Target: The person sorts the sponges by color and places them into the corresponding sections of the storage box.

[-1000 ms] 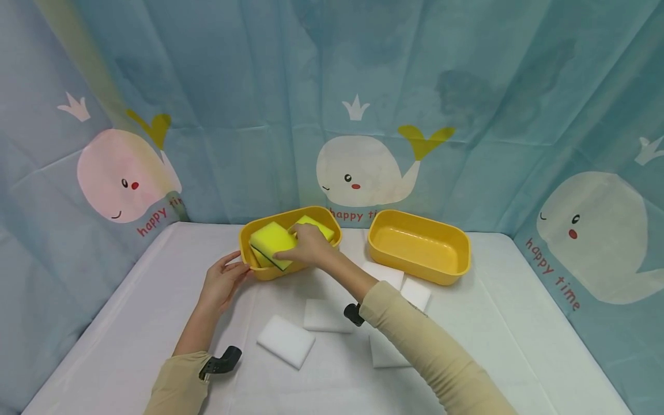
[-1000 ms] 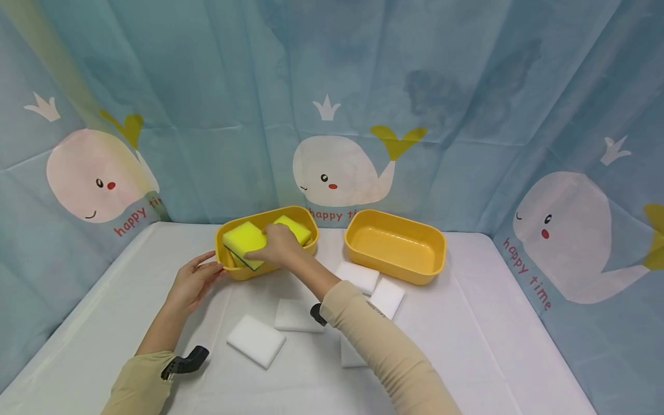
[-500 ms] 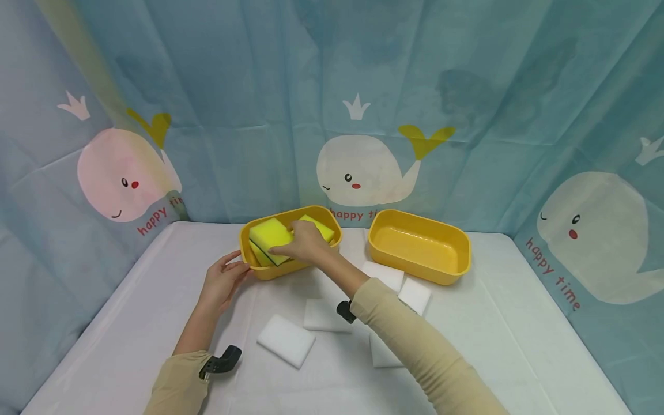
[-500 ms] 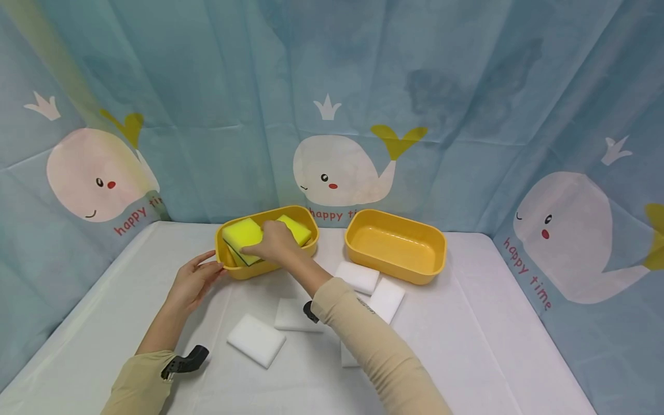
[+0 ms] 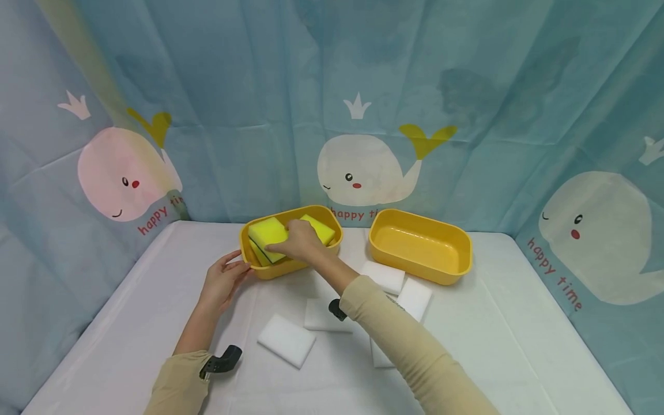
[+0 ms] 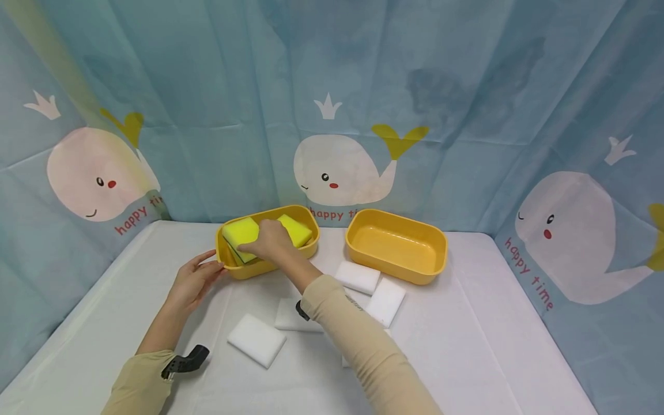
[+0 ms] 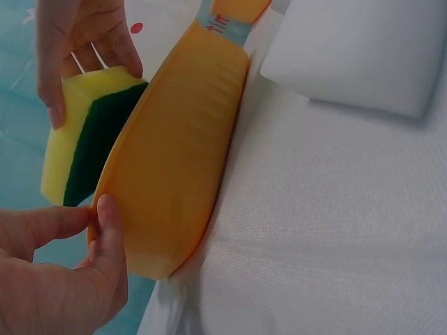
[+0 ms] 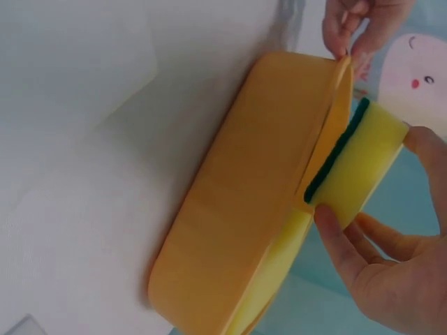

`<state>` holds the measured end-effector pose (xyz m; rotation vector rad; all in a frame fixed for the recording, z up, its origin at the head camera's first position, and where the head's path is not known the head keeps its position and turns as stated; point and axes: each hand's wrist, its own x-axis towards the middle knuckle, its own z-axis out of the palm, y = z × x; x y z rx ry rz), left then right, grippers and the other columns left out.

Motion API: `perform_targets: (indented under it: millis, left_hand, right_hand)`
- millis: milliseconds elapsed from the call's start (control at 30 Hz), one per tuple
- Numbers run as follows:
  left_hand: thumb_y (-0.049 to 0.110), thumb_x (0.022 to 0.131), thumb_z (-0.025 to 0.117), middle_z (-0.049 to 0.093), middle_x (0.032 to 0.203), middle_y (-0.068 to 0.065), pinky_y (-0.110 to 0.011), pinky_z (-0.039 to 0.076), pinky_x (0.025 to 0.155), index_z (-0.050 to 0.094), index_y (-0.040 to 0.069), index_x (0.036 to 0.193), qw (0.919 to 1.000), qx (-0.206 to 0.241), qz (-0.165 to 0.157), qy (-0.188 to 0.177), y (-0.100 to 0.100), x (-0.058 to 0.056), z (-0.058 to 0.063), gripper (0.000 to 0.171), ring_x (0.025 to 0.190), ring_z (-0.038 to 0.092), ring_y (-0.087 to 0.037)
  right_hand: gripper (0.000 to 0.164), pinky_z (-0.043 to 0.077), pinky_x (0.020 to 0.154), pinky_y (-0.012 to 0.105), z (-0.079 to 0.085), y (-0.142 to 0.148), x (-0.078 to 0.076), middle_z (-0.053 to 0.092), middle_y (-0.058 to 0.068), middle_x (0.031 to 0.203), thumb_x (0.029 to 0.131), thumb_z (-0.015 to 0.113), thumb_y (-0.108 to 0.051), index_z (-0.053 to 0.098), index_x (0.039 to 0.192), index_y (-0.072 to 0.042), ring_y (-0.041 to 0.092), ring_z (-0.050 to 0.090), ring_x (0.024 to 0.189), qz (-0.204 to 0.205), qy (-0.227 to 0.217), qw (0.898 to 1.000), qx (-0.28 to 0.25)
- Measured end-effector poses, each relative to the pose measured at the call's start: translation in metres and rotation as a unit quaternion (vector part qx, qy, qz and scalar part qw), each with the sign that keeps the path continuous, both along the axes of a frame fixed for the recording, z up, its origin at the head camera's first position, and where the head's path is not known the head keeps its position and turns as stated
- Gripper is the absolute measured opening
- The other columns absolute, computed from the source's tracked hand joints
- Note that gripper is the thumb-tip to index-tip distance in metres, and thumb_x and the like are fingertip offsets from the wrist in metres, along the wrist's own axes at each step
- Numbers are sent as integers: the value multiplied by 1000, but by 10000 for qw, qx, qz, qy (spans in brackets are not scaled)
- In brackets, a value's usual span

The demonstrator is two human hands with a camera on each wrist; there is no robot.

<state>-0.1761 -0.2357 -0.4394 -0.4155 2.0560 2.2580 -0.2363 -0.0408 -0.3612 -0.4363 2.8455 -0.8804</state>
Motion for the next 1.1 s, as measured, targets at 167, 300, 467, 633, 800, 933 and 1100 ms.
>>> perform_targets:
  millis: [167,300,467,633,800,933,1100]
  left_hand:
    - [1,107,57,59,109,-2,-20,58,95,23,0,167,10000,5,6,0,-1,0,0,69,85,69,1]
    - [1,107,58,59,111,-4,-20,58,94,24,0,166,10000,-7,-7,27,-1,0,0,69,85,70,1]
    - [0,107,57,59,110,-3,-20,58,94,24,-1,166,10000,-23,-2,51,-1,0,0,68,84,70,1]
    - [0,107,56,59,110,-4,-21,58,95,24,-1,166,10000,-21,-2,56,-1,-1,0,67,85,69,1]
    - [0,107,57,58,111,-4,-21,58,95,25,0,166,10000,-27,7,18,0,-1,0,67,86,69,1]
    - [1,107,58,59,112,-6,-21,58,95,25,0,166,10000,-51,27,-3,0,0,0,67,86,69,1]
    - [1,107,58,59,110,-5,-21,58,95,26,0,166,10000,-32,41,19,1,0,1,67,86,69,1]
  right_hand:
    - [56,49,76,26,-1,-6,-1,63,3,99,90,83,-47,66,123,-4,17,56,90,-48,-23,10000,33]
    - [56,49,76,26,-3,-10,-3,64,3,99,91,82,-47,66,122,-4,17,56,89,-87,5,9999,105]
    - [57,51,78,27,-7,-16,-6,66,3,103,92,81,-49,66,124,-4,16,57,89,-92,46,9997,224]
    - [59,54,80,26,-10,-22,-10,68,3,106,92,80,-50,66,126,-5,15,57,89,-145,71,9991,405]
    - [59,51,76,25,-13,-27,-14,66,2,102,91,81,-52,66,125,-5,15,57,87,-263,31,9985,479]
    - [59,51,74,24,-17,-31,-15,65,2,101,91,81,-52,65,124,-5,15,58,86,-274,-32,9983,510]
    - [60,54,77,25,-20,-34,-17,66,3,104,91,81,-51,65,126,-5,15,58,86,-297,-64,9980,555]
